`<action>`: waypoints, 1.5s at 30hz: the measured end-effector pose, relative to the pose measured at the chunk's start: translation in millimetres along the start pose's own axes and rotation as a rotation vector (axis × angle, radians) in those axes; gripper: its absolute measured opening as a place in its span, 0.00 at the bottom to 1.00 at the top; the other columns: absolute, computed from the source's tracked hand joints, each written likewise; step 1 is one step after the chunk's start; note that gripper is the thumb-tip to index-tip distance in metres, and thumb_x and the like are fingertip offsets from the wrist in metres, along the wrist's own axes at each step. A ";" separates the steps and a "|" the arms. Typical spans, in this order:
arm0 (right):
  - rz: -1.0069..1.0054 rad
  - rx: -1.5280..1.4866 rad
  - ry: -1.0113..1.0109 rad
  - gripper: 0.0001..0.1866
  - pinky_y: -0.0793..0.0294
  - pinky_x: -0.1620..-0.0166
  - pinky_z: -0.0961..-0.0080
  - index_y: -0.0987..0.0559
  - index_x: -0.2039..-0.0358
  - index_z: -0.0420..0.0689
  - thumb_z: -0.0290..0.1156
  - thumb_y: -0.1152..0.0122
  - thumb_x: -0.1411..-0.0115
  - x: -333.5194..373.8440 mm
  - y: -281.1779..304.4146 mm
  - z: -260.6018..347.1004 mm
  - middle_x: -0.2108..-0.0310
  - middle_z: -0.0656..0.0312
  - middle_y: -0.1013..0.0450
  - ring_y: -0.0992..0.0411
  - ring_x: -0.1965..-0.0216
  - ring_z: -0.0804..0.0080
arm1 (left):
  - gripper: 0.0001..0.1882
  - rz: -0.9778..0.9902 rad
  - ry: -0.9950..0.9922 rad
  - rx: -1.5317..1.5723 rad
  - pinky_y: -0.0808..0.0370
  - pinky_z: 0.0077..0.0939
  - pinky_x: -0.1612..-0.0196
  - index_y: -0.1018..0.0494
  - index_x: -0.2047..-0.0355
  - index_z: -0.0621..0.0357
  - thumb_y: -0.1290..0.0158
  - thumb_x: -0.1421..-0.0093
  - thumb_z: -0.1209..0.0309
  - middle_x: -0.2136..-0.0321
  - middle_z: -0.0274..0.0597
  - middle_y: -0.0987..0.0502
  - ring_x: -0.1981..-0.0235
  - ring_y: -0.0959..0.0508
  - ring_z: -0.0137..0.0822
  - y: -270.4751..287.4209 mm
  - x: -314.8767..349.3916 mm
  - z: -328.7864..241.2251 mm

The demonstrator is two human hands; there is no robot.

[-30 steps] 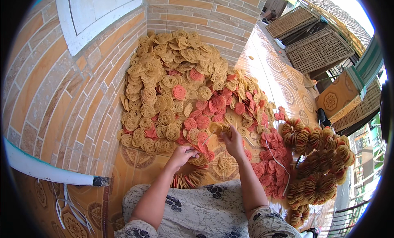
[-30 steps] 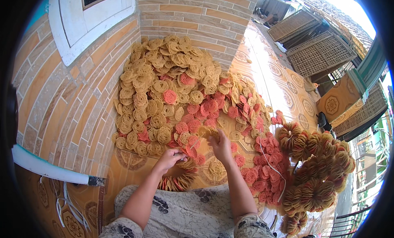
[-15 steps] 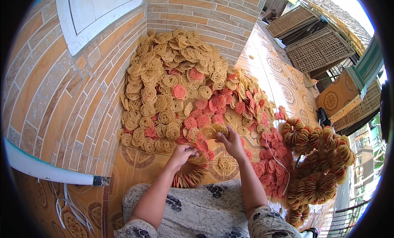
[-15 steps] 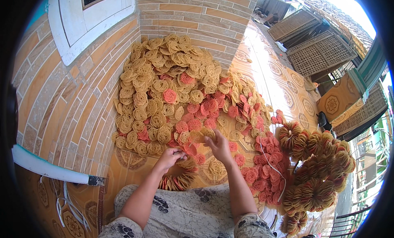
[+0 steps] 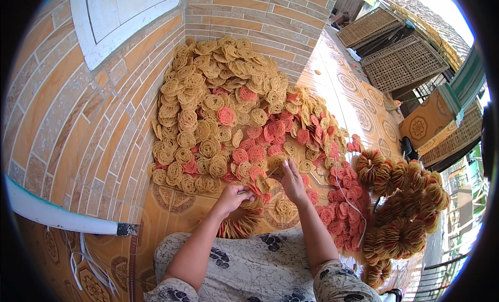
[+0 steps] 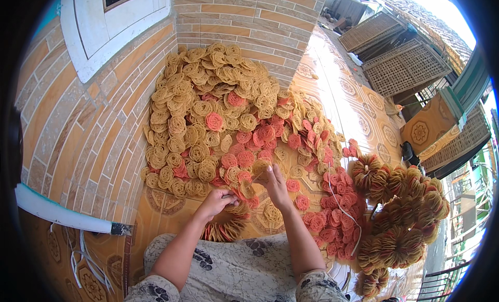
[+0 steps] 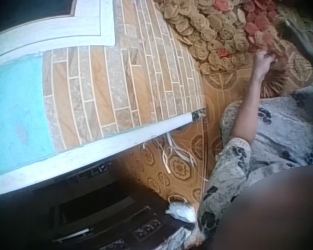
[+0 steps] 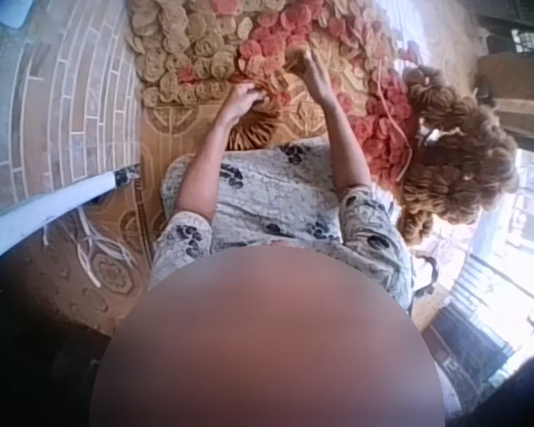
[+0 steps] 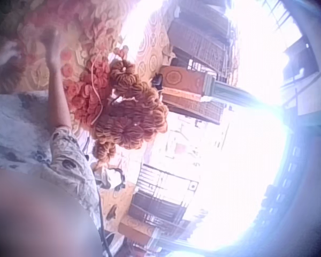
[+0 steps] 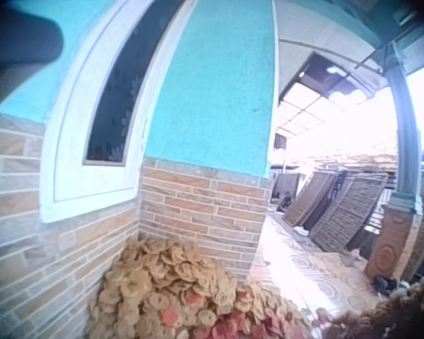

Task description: The person sits on a tiled floor and repeatedly picks up small, flat, rose-shaped items in yellow and pink, threading them onto a white string. The person alternates colors and accumulates a growing strand of items.

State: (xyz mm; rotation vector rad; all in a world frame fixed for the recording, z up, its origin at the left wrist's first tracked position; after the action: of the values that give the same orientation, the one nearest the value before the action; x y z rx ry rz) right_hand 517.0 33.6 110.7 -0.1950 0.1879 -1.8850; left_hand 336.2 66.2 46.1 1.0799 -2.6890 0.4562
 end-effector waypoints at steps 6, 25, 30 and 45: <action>-0.068 0.826 0.181 0.16 0.28 0.53 0.72 0.37 0.50 0.36 0.36 0.65 0.28 4.6 -4.4 14.5 0.57 0.54 0.29 0.28 0.59 0.66 | 0.10 -0.038 -0.020 0.024 0.29 0.18 0.58 0.22 0.60 0.66 0.48 0.38 0.74 0.71 0.36 0.20 0.69 0.24 0.23 -1.4 1.7 -3.4; -0.115 0.660 0.165 0.11 0.25 0.60 0.76 0.35 0.58 0.41 0.36 0.60 0.29 3.3 1.7 8.8 0.69 0.62 0.31 0.27 0.66 0.73 | 0.10 -0.040 -0.012 -0.038 0.31 0.19 0.56 0.22 0.60 0.65 0.48 0.37 0.73 0.71 0.34 0.21 0.67 0.25 0.23 -2.9 1.2 -2.3; -0.122 0.660 0.263 0.14 0.27 0.62 0.78 0.33 0.57 0.39 0.38 0.59 0.29 4.2 -4.3 13.1 0.70 0.63 0.31 0.26 0.66 0.75 | 0.10 -0.043 -0.030 0.015 0.30 0.19 0.57 0.22 0.59 0.65 0.49 0.37 0.73 0.70 0.34 0.21 0.67 0.25 0.23 -3.2 0.8 -1.9; -0.074 -0.013 0.087 0.13 0.20 0.57 0.71 0.33 0.56 0.38 0.35 0.61 0.29 -4.6 10.9 -2.8 0.62 0.59 0.28 0.23 0.62 0.70 | 0.09 -0.075 -0.010 0.116 0.30 0.19 0.57 0.22 0.60 0.64 0.48 0.37 0.72 0.70 0.35 0.21 0.67 0.24 0.24 -1.1 4.0 -7.1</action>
State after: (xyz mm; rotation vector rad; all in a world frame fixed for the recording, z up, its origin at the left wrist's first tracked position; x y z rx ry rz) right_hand 527.8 34.6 105.3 -0.1303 0.2548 -1.9683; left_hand 334.6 65.5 54.1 1.2121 -2.6486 0.6019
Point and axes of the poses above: each hand's wrist, its own x-axis away from the middle knuckle, its own y-axis out of the back of the hand, z = x × y, the point moved 6 cm from there along -x, towards the middle knuckle
